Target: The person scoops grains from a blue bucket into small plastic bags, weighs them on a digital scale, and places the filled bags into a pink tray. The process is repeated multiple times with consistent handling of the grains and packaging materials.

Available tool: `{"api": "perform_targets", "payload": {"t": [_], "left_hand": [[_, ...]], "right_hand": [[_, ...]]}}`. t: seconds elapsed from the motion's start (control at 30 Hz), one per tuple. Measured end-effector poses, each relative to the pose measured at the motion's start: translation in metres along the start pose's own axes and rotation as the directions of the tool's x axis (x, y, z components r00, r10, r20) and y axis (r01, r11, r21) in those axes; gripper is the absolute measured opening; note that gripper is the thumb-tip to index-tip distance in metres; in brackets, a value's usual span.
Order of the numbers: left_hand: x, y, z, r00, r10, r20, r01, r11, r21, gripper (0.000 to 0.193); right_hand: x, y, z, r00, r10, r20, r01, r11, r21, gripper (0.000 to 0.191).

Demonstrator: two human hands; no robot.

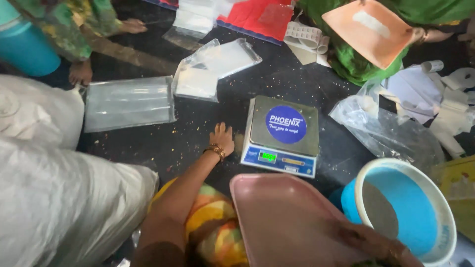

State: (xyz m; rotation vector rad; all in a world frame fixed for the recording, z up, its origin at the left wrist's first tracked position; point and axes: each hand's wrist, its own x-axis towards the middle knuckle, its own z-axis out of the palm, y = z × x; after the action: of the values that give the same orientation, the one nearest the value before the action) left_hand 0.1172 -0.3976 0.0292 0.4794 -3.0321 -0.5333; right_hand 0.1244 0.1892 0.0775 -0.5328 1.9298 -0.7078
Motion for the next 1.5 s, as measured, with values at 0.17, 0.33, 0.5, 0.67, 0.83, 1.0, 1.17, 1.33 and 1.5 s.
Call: {"api": "perform_targets", "payload": {"t": [0.17, 0.33, 0.5, 0.67, 0.83, 1.0, 1.17, 1.33, 1.5], "left_hand": [[0.083, -0.013, 0.014, 0.988, -0.14, 0.063, 0.135, 0.988, 0.073, 0.065], [0.138, -0.037, 0.011, 0.982, -0.147, 0.12, 0.114, 0.963, 0.246, 0.067], [0.18, -0.048, 0.006, 0.97, -0.168, 0.175, 0.111, 0.949, 0.294, 0.068], [0.199, -0.057, 0.019, 0.978, -0.154, 0.142, 0.115, 0.961, 0.25, 0.077], [0.195, -0.057, 0.035, 0.964, -0.218, 0.149, 0.193, 0.967, 0.166, 0.092], [0.166, -0.062, 0.032, 0.972, -0.198, 0.123, 0.165, 0.958, 0.235, 0.088], [0.118, -0.073, 0.024, 0.98, -0.129, 0.154, 0.066, 0.93, 0.36, 0.079], [0.057, -0.099, 0.013, 0.971, -0.179, 0.158, 0.095, 0.898, 0.43, 0.073], [0.009, -0.133, 0.001, 0.896, -0.388, 0.214, 0.195, 0.779, 0.596, 0.062]], "right_hand": [[-0.004, 0.036, 0.015, 0.984, 0.059, -0.169, -0.08, 0.99, -0.118, 0.052], [-0.014, 0.053, 0.025, 0.965, 0.171, -0.198, -0.186, 0.981, -0.059, 0.052], [-0.022, 0.05, 0.03, 0.95, 0.237, -0.204, -0.244, 0.97, -0.007, 0.052], [-0.024, 0.052, 0.038, 0.94, 0.281, -0.193, -0.283, 0.959, 0.017, 0.052], [-0.019, 0.055, 0.038, 0.939, 0.29, -0.184, -0.292, 0.956, 0.014, 0.052], [-0.017, 0.055, 0.031, 0.949, 0.261, -0.178, -0.268, 0.963, -0.016, 0.052], [-0.021, 0.053, 0.019, 0.965, 0.208, -0.159, -0.222, 0.972, -0.075, 0.052], [-0.014, 0.032, 0.013, 0.991, 0.097, -0.088, -0.109, 0.984, -0.141, 0.052], [-0.018, -0.002, 0.011, 0.994, 0.106, -0.021, -0.102, 0.983, 0.15, 0.056]]}}
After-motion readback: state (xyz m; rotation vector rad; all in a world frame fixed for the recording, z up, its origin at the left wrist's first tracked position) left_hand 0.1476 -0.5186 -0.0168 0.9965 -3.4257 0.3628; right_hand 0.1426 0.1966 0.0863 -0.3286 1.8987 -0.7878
